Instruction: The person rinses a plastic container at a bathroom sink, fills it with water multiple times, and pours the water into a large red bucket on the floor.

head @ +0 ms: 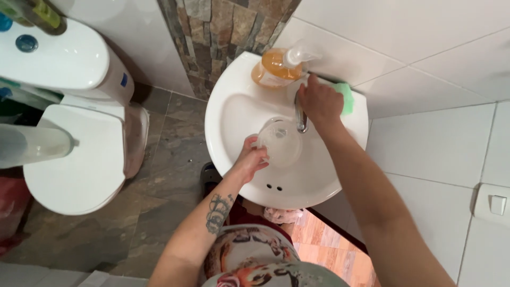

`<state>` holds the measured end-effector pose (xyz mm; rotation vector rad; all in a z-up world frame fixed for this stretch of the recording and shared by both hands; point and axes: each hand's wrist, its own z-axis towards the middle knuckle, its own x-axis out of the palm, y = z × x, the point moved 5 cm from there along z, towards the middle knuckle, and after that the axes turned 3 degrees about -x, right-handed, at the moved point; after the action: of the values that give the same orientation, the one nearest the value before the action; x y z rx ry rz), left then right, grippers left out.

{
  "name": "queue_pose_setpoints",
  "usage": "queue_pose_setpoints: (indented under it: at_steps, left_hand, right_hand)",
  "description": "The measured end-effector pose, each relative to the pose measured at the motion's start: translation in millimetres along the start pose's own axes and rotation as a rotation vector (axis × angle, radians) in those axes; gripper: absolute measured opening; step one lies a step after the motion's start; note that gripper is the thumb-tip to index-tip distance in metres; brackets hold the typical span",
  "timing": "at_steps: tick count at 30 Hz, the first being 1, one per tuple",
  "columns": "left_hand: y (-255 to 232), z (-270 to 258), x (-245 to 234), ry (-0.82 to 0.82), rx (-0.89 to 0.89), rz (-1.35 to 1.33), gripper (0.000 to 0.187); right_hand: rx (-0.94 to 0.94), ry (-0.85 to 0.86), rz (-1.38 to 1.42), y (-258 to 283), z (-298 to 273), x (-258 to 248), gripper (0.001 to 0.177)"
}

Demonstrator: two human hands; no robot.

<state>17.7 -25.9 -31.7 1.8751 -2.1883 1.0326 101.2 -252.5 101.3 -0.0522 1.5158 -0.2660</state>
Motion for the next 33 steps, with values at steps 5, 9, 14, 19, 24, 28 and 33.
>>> queue_pose_setpoints:
  at_steps: [5, 9, 14, 19, 24, 28, 33]
  left_hand:
    - [-2.7, -6.9, -1.9, -0.033, -0.013, 0.029, 0.080]
    - [0.1, -20.4, -4.6, -0.050, -0.085, 0.007, 0.080]
    - [-14.2, -51.8, -9.2, -0.047, -0.015, -0.027, 0.080]
    - [-35.3, -96.8, -31.7, -0.024, 0.155, -0.192, 0.080]
    - [-53.1, -149.6, -76.1, -0.125, 0.236, -0.276, 0.072]
    - [-64.5, -189.4, -134.1, -0.087, 0.359, -0.373, 0.067]
    - [-72.3, -255.2, -234.9, -0.159, 0.440, -0.464, 0.074]
  right_hand:
    - [0.327, 0.217, 0.089, -1.3, 12.8, 2.5, 0.033]
    - [0.434, 0.317, 0.150, -4.1, 9.4, -0.2, 0.043]
    - [0.484, 0.283, 0.375, -14.6, -9.9, -0.5, 0.057]
    - [0.568, 0.080, 1.020, 13.9, -71.7, -23.6, 0.076]
    - [0.526, 0.332, 1.249, 100.5, -102.3, -18.5, 0.072]
    - [0.457, 0.643, 1.792, 209.8, -100.3, -68.8, 0.071]
    - [0.085, 0.759, 1.862, 341.9, -82.4, -101.1, 0.060]
